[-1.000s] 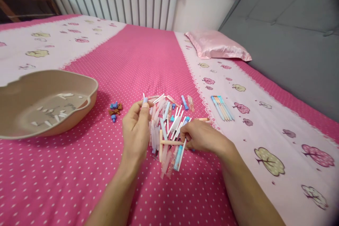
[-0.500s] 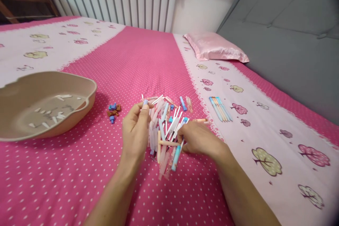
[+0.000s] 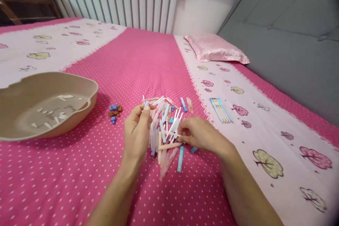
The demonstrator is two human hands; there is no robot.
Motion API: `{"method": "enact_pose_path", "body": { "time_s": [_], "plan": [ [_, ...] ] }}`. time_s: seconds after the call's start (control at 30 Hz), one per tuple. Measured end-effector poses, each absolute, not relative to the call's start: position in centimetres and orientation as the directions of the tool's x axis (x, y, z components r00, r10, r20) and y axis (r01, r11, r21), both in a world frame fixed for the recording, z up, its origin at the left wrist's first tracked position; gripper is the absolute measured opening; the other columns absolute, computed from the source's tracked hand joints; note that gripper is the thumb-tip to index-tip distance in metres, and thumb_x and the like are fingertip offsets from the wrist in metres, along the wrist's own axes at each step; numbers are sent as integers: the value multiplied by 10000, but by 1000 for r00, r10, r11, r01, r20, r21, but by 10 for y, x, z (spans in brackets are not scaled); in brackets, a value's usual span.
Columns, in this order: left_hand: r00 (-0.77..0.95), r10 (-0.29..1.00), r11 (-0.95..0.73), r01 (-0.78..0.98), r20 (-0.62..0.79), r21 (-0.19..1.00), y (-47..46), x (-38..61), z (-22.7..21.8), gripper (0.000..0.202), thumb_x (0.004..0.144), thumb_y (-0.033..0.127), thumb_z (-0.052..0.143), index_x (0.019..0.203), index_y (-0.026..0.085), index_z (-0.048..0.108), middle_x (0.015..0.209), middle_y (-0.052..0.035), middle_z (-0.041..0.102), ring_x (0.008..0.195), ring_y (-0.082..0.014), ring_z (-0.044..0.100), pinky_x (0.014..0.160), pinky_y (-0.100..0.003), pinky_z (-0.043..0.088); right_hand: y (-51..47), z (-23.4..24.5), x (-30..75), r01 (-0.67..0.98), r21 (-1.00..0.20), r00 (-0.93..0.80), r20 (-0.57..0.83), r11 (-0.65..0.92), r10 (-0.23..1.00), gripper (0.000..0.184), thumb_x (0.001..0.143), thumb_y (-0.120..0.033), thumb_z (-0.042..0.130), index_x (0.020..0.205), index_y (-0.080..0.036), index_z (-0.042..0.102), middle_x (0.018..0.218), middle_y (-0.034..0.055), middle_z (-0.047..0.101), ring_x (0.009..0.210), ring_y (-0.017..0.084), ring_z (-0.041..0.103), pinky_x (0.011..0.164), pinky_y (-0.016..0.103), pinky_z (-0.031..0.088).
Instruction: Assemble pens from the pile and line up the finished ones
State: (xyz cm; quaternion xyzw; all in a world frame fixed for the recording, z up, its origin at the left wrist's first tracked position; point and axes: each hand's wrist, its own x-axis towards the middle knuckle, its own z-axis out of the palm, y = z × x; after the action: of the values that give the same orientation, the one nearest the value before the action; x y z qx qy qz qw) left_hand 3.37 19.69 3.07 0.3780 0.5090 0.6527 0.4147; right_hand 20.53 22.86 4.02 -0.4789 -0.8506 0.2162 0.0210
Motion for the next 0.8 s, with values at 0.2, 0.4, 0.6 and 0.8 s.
{"method": "enact_pose_path", "body": {
  "time_s": [0.2, 0.4, 0.6, 0.8],
  "plan": [
    [-286, 956, -95, -116, 58, 989, 196, 34, 28, 165, 829, 318, 501, 801, 181, 587, 497, 71, 336, 440, -82, 269, 434, -214, 221, 230, 45, 201, 626, -662, -452, 122, 412, 884, 135, 831, -263, 562, 763, -168, 630, 746, 7, 624, 686, 118, 543, 624, 247, 381],
    [-110, 985, -111, 207, 135, 972, 193, 39, 25, 188, 840, 282, 442, 775, 181, 587, 584, 38, 453, 552, -118, 409, 532, -240, 305, 226, 47, 194, 146, -929, -155, 317, 339, 936, 158, 823, -278, 595, 943, -176, 607, 786, 8, 614, 710, 113, 580, 628, 236, 464],
    [-18, 979, -174, 437, 202, 882, 187, 43, 25, 189, 870, 267, 406, 773, 198, 553, 598, 38, 470, 577, -132, 451, 546, -244, 297, 222, 51, 193, 88, -923, -28, 373, 374, 928, 177, 824, -299, 605, 975, -207, 601, 764, 1, 607, 693, 114, 595, 573, 227, 486],
    [-12, 980, -180, 392, 201, 902, 187, 43, 27, 177, 860, 251, 420, 778, 194, 567, 596, 39, 460, 554, -122, 441, 518, -224, 325, 222, 50, 191, 96, -918, -29, 385, 386, 923, 179, 786, -311, 653, 919, -197, 618, 763, 1, 628, 676, 111, 601, 584, 230, 504]
  ]
}}
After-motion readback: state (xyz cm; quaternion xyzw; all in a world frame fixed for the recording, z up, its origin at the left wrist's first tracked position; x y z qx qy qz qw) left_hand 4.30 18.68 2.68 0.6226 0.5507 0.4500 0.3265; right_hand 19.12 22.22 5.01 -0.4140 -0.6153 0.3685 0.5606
